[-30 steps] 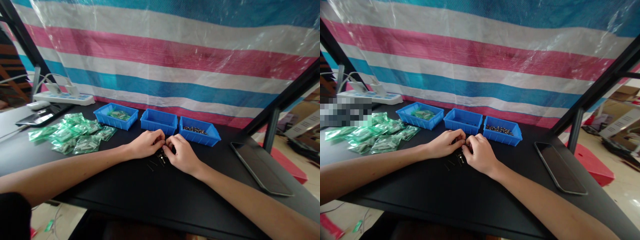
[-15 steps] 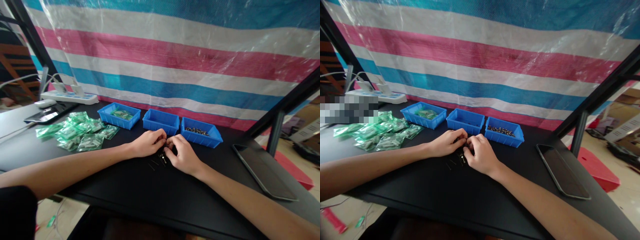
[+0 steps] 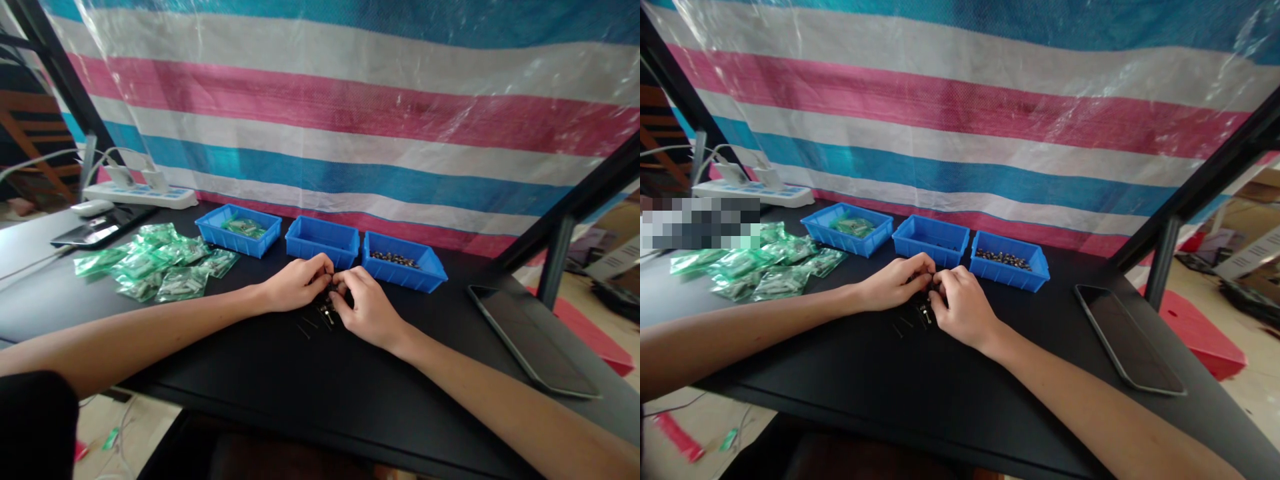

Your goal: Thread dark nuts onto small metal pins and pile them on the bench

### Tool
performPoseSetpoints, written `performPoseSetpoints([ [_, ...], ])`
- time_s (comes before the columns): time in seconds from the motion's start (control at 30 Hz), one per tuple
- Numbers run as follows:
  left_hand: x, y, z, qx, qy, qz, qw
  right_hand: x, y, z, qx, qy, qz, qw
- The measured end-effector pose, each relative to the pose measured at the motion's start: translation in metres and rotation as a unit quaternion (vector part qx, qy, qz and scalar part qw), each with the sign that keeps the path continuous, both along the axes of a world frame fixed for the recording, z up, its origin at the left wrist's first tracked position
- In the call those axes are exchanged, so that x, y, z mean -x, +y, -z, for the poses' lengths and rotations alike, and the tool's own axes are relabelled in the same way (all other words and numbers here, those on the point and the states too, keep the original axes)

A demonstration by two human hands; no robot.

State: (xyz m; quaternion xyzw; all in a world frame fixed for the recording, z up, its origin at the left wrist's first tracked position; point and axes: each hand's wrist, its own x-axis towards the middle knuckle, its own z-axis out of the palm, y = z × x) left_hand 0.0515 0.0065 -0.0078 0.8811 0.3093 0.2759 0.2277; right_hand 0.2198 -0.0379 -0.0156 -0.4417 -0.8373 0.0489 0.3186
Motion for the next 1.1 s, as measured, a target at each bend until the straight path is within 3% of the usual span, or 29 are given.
performPoseSetpoints([
  [0.63,-0.0015,0.0005,0.0012,0.025,-0.016,-0.019,0.999,0.0023,-0.0029,-0.0032,-0.030,-0.052,0.107,0.992],
  [0.8,-0.0013,0.0045,0.0010,0.096,-0.073,0.012,0.993,0.0015,-0.0013,-0.0020,-0.030,-0.042,0.098,0.994],
  [0.97,0.0000,0.0092,0.0025,0.193,-0.148,0.047,0.969,0.0004,0.0007,-0.0016,-0.019,-0.019,0.033,0.999],
  [1.1,0.0019,0.0087,0.0020,0.213,-0.165,0.094,0.958,0.0002,0.0015,-0.0014,-0.016,-0.003,0.025,1.000],
])
